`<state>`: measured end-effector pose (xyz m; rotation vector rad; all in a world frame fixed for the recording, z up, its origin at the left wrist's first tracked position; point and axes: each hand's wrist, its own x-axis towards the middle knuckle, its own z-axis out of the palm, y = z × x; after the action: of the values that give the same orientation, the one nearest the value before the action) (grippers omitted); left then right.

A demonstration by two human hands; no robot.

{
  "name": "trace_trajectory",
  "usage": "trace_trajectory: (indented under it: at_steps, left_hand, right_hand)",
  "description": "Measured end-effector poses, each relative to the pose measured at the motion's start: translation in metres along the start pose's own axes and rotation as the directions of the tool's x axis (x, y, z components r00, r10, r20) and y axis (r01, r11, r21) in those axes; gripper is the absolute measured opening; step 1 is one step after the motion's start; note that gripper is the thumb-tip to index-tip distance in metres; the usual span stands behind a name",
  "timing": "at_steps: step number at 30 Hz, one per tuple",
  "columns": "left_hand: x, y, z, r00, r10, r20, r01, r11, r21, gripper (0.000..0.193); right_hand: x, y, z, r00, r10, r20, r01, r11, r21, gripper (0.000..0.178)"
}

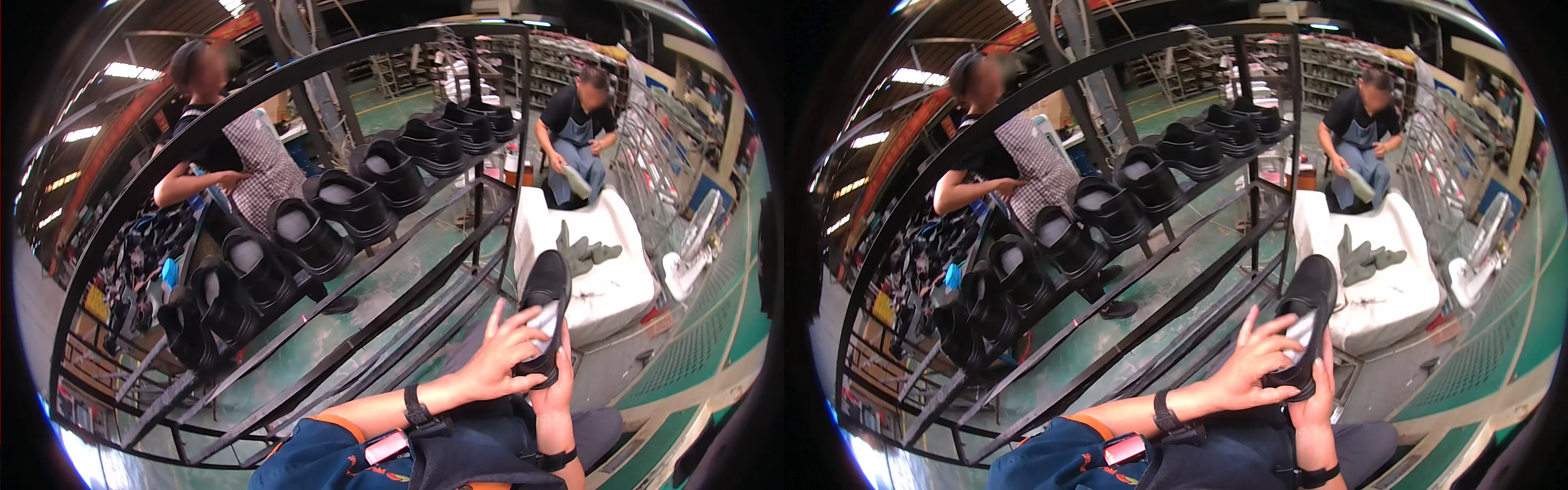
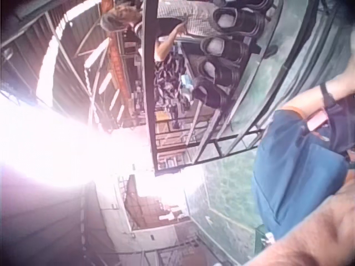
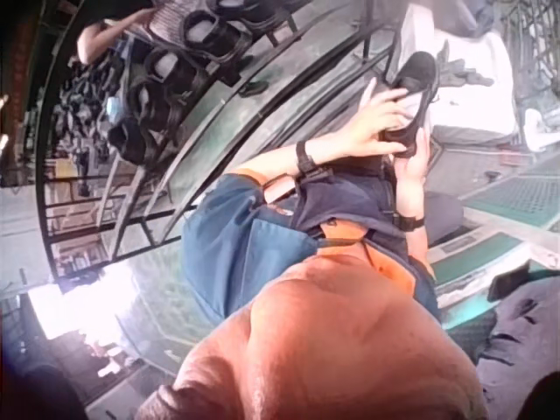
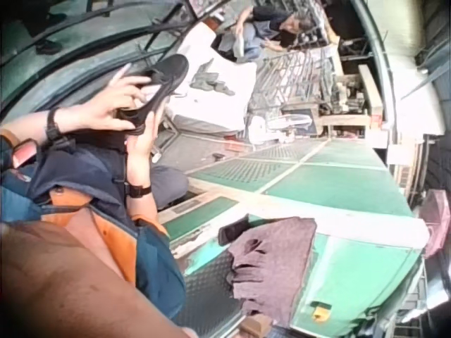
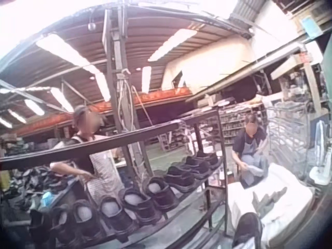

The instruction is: Manually fitting shoe uppers onto lasts and placing finished units onto a transport rack.

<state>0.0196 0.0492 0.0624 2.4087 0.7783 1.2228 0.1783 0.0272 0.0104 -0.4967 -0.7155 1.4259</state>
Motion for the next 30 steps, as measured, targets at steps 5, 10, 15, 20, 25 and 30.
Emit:
trace_trajectory:
  at_steps: [5,10,15,20,25,30]
  left_hand:
    - [0.013,0.005,-0.014,0.977,-0.108,-0.185,-0.022,0.81,-0.586,0.024]
    - [0.028,0.035,-0.103,0.889,-0.238,-0.392,-0.241,0.485,-0.841,0.021]
    - [-0.023,0.089,-0.205,0.685,-0.042,-0.727,-0.434,0.778,-0.454,0.023]
    - [-0.095,0.144,-0.267,0.308,0.326,-0.894,-0.073,0.945,0.319,0.018]
    - [-0.176,0.174,-0.326,0.403,0.52,-0.753,0.341,0.678,0.651,0.014]
    - [-0.246,0.167,-0.379,0.603,0.201,-0.772,0.642,0.451,0.62,0.011]
  right_hand:
    - [0.003,-0.023,0.025,0.978,-0.097,0.183,0.114,0.99,-0.086,0.094]
    - [0.008,-0.047,-0.001,0.965,0.104,0.24,-0.035,0.961,-0.275,0.073]
    - [0.011,-0.057,-0.043,0.999,0.004,0.053,0.012,0.959,-0.284,0.05]
    - [0.021,-0.074,-0.088,0.991,-0.037,-0.131,-0.01,0.939,-0.343,0.048]
    - [0.031,-0.103,-0.115,0.962,-0.097,-0.254,0.009,0.945,-0.328,0.049]
    - [0.029,-0.118,-0.128,0.954,-0.148,-0.262,0.053,0.939,-0.339,0.048]
